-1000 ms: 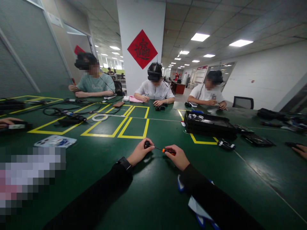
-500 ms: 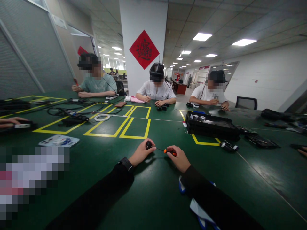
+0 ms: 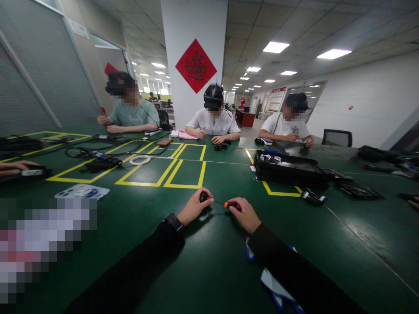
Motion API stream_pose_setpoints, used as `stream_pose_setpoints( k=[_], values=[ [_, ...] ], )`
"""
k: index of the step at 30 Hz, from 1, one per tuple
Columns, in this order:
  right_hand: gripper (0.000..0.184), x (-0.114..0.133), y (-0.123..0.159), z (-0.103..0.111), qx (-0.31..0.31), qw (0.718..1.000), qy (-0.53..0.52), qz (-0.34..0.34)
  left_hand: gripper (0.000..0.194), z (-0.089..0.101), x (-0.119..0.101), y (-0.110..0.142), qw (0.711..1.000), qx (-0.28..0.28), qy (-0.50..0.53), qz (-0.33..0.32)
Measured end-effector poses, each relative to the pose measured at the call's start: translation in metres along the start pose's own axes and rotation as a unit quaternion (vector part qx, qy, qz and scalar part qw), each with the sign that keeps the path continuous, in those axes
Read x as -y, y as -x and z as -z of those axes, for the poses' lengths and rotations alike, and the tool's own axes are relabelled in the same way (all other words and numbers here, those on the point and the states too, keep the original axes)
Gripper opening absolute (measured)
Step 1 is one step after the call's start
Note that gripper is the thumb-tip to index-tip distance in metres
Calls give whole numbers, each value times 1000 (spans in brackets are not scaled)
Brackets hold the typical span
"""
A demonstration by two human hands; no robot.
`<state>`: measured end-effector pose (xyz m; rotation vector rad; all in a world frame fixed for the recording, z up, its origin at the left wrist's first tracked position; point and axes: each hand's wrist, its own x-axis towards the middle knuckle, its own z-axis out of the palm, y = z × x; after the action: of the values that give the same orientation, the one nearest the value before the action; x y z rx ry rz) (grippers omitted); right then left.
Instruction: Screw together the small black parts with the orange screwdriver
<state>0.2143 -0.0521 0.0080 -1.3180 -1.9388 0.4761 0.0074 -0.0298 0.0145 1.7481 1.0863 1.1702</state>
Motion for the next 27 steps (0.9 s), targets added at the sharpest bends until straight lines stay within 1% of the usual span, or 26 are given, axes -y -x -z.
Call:
stream_pose_setpoints(
  k=[5,10,14,18,22,27],
  values=[
    [17,1,0,2,12,1000,6,18,20,-1,-1,1,1000,0,10,3],
    [17,0,2,0,7,1000,3,-1,21,0,-1,0,1000,8,9,3],
    [18,-1,1,-1,2,1000,4,1,25,1,3,-6,1000,19,-12,9],
    [22,1,0,0,-2,1000,16,15,23,0,7,-15,1000,6,-30,0],
    [18,2,1,0,-5,1000,2,9,21,-1,6,-17,1000,-14,-22,-13],
    [20,0,1,-1,-2,1000,-3,1,22,0,5,-14,1000,12,-3,-29]
  ],
)
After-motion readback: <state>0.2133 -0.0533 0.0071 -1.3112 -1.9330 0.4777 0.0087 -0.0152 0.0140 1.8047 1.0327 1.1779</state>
